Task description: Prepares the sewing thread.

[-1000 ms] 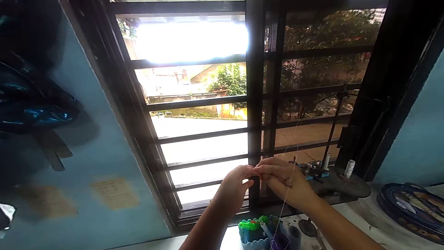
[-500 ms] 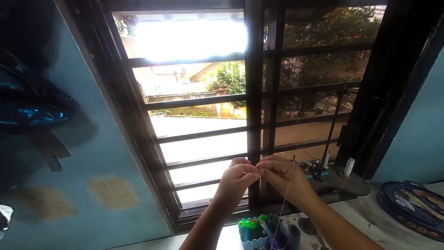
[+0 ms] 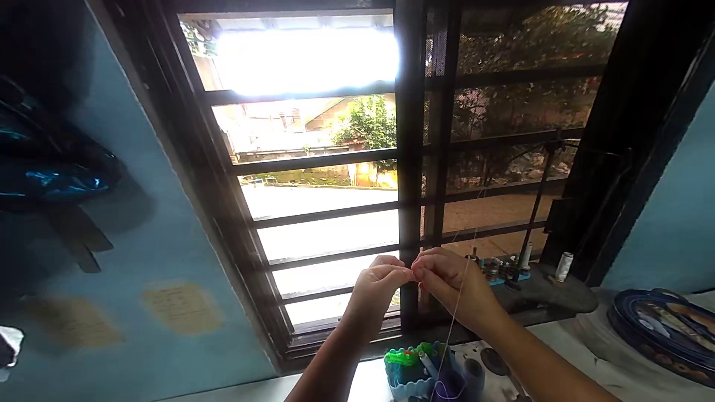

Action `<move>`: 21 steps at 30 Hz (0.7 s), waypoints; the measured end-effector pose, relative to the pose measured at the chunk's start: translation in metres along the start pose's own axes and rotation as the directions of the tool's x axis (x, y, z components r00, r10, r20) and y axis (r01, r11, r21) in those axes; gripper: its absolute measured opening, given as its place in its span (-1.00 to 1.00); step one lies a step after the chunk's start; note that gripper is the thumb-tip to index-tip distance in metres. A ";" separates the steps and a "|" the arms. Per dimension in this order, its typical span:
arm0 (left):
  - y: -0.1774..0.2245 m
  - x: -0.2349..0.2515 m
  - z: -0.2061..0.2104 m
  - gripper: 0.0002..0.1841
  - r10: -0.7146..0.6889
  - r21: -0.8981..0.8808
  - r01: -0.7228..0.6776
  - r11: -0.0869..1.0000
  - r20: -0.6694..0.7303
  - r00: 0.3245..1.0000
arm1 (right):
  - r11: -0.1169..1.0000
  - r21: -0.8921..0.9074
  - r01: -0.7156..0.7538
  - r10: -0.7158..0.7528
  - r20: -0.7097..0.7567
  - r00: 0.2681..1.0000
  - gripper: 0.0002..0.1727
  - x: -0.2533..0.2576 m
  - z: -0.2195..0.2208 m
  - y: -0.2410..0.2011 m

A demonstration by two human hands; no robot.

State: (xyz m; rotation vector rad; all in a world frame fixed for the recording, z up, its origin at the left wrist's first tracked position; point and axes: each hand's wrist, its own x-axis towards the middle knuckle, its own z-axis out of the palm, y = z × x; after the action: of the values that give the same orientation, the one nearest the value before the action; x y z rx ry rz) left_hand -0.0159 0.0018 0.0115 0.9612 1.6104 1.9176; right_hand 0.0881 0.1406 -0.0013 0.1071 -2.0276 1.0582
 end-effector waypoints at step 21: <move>-0.003 -0.002 -0.005 -0.78 0.090 0.192 -0.083 0.978 -0.026 0.996 | 0.812 -0.494 0.311 -0.317 0.076 0.946 -0.84 0.000 -0.006 0.013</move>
State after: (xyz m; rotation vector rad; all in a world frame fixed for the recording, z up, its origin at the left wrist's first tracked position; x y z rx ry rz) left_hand -0.0185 -0.0021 0.0082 1.0962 1.8271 1.8706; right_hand 0.0867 0.1531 -0.0082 0.1577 -2.1178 0.3032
